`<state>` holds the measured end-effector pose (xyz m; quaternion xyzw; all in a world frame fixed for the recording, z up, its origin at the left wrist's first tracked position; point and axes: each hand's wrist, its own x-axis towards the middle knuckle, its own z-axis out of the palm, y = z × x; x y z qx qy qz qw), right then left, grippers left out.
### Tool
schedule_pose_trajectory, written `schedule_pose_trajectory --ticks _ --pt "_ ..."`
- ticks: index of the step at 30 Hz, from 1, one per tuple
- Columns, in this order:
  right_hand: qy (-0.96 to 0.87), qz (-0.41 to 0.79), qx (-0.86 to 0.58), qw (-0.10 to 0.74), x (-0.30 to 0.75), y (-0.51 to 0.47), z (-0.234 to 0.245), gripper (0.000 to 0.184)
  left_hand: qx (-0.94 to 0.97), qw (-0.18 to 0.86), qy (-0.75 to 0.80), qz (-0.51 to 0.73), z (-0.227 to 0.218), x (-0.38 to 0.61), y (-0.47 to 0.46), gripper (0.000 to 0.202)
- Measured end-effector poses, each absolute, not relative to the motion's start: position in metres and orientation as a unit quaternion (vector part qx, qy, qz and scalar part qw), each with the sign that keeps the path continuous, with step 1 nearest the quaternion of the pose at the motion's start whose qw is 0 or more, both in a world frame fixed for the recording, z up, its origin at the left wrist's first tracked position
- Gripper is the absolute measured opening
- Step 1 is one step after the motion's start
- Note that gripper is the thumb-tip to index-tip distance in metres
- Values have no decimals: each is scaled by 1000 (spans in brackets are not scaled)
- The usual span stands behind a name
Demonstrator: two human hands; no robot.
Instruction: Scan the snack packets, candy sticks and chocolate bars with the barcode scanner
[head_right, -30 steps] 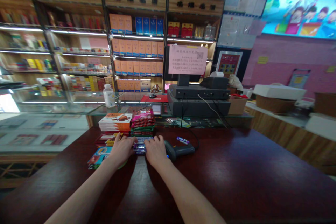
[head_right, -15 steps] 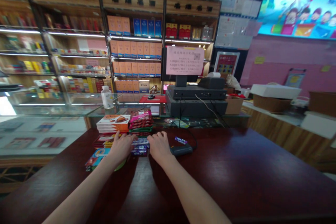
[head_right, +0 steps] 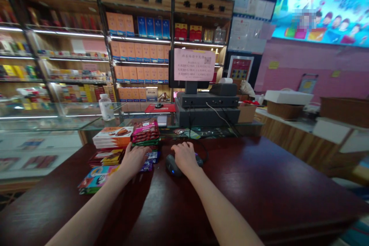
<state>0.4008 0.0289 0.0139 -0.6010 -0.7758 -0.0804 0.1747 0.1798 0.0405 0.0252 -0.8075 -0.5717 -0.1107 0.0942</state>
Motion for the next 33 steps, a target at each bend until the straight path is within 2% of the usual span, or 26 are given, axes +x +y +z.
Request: schedule_pose_trajectory --ticks 9,19,23,28,33 --pt "-736 -64 -652 171 454 33 0 28 -840 68 -528 -101 19 210 50 31" --pt "-711 -58 -682 159 477 33 -17 25 -850 58 -523 -19 21 223 46 15" --pt "-710 -56 -681 170 479 35 -22 27 -849 87 -520 -26 17 224 48 15" --pt "-707 -48 -683 179 479 36 -23 27 -853 146 -499 -39 3 223 52 27" --pt "-706 -41 -680 191 479 38 -23 27 -858 171 -480 -71 -2 226 58 25"
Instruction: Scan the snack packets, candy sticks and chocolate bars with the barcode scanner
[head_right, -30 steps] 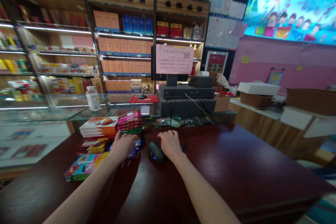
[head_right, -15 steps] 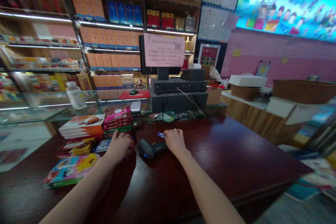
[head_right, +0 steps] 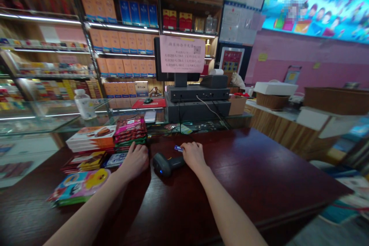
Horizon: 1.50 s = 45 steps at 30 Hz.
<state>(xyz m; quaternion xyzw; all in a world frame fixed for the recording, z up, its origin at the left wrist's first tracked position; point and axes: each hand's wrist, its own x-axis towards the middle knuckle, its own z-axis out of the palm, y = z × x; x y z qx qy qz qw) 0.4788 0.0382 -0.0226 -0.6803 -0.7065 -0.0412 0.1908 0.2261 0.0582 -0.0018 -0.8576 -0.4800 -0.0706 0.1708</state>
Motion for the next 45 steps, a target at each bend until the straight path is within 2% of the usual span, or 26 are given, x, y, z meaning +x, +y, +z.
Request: schedule_pose_trajectory --ticks 4,8,10,12,15,19,26,32,38,45 --pt "-706 -36 -680 194 479 39 -23 27 -807 209 -515 -197 12 233 67 25" --pt "-705 -35 -681 195 478 38 -25 27 -800 172 -512 -262 23 237 73 18" --pt "-705 -35 -680 197 478 38 -26 27 -802 151 -505 -281 23 237 74 24" --pt "-706 -33 -679 200 478 39 -26 27 -804 144 -495 -296 20 237 73 39" --pt "-705 -28 -679 202 478 39 -26 27 -810 145 -487 -294 18 234 69 49" --pt "-702 -24 -684 196 477 38 -22 25 -807 143 -490 -297 21 231 63 42" --pt "-677 8 -725 127 477 46 -8 25 -815 108 -496 -281 21 229 58 31" --pt "-658 27 -745 102 478 58 -4 26 -811 107 -497 -291 18 225 53 30" --pt "-654 21 -750 98 477 63 -9 17 -808 116 -495 -297 16 219 54 30" --pt "-665 -11 -737 121 473 60 -9 18 -805 110 -504 -292 14 218 54 32"
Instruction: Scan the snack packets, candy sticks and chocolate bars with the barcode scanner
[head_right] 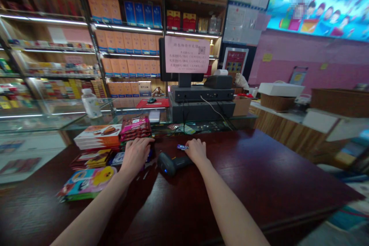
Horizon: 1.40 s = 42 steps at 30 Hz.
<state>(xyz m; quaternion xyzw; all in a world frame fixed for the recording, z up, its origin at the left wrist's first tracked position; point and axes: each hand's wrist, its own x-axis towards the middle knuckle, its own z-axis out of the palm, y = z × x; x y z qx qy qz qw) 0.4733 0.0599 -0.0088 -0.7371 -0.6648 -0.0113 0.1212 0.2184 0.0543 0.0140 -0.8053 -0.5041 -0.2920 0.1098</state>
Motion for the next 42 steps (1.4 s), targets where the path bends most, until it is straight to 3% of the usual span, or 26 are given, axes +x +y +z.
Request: schedule_pose_trajectory --ticks 12,20,30,42 --pt "-712 -25 -670 209 438 54 12 18 -800 131 -504 -297 9 212 55 47" --pt "-752 35 -600 270 412 50 23 22 -804 128 -493 -306 11 201 50 57" --pt "-780 93 -512 347 391 47 16 23 -788 142 -476 -364 -2 181 48 46" --pt "-803 46 -468 365 386 41 9 26 -781 39 -481 -397 -11 172 53 27"
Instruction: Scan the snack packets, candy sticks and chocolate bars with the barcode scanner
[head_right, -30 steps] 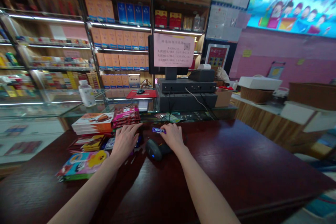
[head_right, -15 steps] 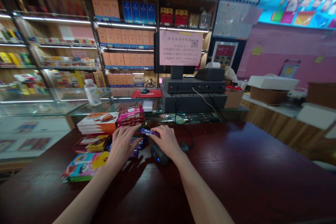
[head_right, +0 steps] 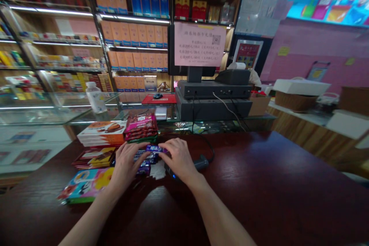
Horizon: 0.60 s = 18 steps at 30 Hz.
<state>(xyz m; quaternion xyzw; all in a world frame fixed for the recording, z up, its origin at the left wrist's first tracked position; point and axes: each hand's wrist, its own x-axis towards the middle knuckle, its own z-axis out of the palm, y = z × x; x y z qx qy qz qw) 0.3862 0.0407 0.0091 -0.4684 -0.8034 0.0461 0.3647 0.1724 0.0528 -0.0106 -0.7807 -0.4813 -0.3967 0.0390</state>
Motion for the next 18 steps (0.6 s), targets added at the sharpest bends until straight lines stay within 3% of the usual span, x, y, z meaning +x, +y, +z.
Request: schedule_pose_trajectory --ticks 6,18 --pt "-777 87 -486 391 393 41 5 42 -732 -21 -523 -437 -5 176 49 22" --pt "-675 261 -477 500 400 49 -7 28 -736 -45 -475 -481 -7 182 46 18"
